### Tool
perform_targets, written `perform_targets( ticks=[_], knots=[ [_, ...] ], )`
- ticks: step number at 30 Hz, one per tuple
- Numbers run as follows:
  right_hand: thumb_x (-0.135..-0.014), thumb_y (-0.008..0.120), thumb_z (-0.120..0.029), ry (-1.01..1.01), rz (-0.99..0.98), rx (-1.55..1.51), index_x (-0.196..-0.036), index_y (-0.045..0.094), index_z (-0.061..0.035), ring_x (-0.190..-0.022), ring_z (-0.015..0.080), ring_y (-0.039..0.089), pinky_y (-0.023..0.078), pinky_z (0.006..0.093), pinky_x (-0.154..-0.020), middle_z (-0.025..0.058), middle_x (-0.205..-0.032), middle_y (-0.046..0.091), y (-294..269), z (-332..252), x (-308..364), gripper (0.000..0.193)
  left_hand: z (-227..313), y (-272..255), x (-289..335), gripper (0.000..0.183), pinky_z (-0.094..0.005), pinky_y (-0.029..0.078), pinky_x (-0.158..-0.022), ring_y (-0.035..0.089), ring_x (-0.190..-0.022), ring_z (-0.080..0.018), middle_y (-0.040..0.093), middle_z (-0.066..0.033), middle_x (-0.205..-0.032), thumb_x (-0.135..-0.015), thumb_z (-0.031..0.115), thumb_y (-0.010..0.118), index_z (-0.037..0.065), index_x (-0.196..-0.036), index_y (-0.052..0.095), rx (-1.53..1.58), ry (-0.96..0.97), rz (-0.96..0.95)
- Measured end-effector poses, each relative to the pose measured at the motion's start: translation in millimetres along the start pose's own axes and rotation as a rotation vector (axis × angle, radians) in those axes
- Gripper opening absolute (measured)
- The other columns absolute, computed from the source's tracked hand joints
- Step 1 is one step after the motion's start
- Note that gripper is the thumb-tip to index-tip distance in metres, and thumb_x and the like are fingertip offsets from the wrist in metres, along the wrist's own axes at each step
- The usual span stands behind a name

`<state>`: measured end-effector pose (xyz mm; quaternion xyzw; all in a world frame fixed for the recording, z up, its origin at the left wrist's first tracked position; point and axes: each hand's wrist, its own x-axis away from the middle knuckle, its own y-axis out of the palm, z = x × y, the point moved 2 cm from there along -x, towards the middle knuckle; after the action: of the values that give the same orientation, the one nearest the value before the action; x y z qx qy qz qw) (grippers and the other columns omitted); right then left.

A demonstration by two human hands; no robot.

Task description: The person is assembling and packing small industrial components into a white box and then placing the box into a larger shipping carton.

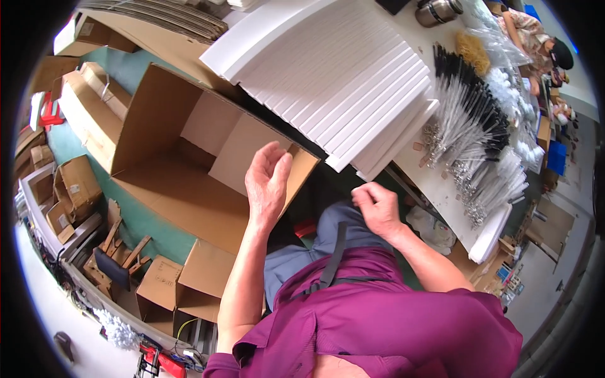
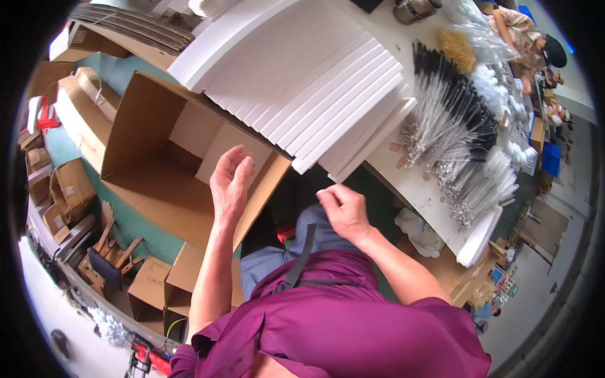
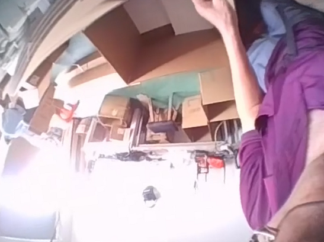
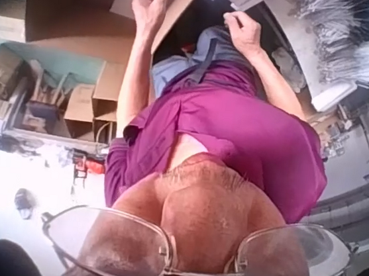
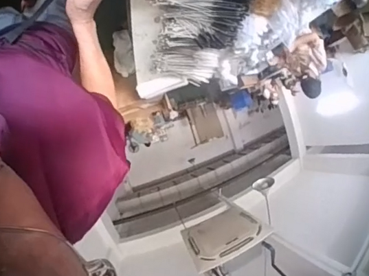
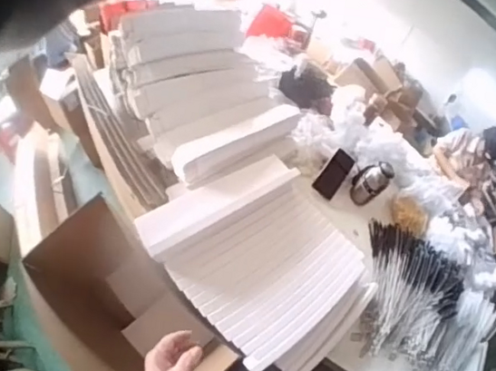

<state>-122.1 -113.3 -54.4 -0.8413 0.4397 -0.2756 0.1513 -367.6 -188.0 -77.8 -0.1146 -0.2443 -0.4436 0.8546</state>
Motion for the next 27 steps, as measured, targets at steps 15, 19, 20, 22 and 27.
perform_targets(
  ticks=[15, 19, 20, 22, 27],
  knots=[
    [-0.102, 0.061, -0.032, 0.050, 0.216, -0.344, -0.133, 0.047, 0.0049, -0.078, 0.0128, 0.063, 0.055, 0.0268, -0.066, 0.0086, -0.099, 0.062, -45.6, 7.9, -73.9, 0.050, 69.5, -16.8, -58.7, 0.080, -0.0416, 0.048, -0.102, 0.056, -0.121, -0.0289, 0.051, -0.0257, -0.138, -0.087, 0.039, 0.078, -0.004, -0.144, 0.042, -0.054, 0.265, 0.499],
    [-0.103, 0.060, -0.033, 0.091, 0.186, -0.367, -0.135, 0.046, 0.0056, -0.078, 0.0129, 0.063, 0.054, 0.0270, -0.065, 0.0091, -0.098, 0.062, -40.0, 16.9, -75.9, 0.052, 106.6, -42.5, -83.6, 0.083, -0.0426, 0.043, -0.109, 0.048, -0.133, -0.0344, 0.052, -0.0221, -0.137, -0.079, 0.033, 0.082, -0.004, -0.143, 0.044, -0.724, 0.601, 0.579],
    [-0.103, 0.060, -0.033, 0.098, 0.178, -0.348, -0.135, 0.046, 0.0059, -0.078, 0.0130, 0.063, 0.054, 0.0272, -0.065, 0.0094, -0.098, 0.062, -40.7, 18.3, -76.3, 0.053, 119.9, -43.8, -88.0, 0.083, -0.0426, 0.043, -0.109, 0.048, -0.133, -0.0344, 0.052, -0.0221, -0.137, -0.079, 0.033, 0.082, -0.004, -0.143, 0.044, -0.726, 0.604, 0.586],
    [-0.103, 0.060, -0.033, 0.094, 0.178, -0.335, -0.133, 0.048, 0.0062, -0.078, 0.0131, 0.063, 0.054, 0.0271, -0.065, 0.0100, -0.099, 0.063, -41.0, 16.2, -76.4, 0.051, 144.2, -43.6, -95.4, 0.083, -0.0428, 0.043, -0.110, 0.049, -0.133, -0.0349, 0.051, -0.0221, -0.139, -0.078, 0.031, 0.081, -0.004, -0.143, 0.044, -0.991, 0.614, 0.433],
    [-0.102, 0.062, -0.028, 0.114, 0.129, -0.300, -0.125, 0.055, 0.0065, -0.079, 0.0126, 0.063, 0.054, 0.0282, -0.068, 0.0094, -0.100, 0.067, -38.8, 17.8, -77.0, 0.042, 164.6, -35.3, -114.3, 0.079, -0.0427, 0.046, -0.105, 0.055, -0.123, -0.0347, 0.057, -0.0213, -0.125, -0.077, 0.035, 0.078, -0.004, -0.139, 0.048, -1.105, 0.408, 0.245]
  ],
)
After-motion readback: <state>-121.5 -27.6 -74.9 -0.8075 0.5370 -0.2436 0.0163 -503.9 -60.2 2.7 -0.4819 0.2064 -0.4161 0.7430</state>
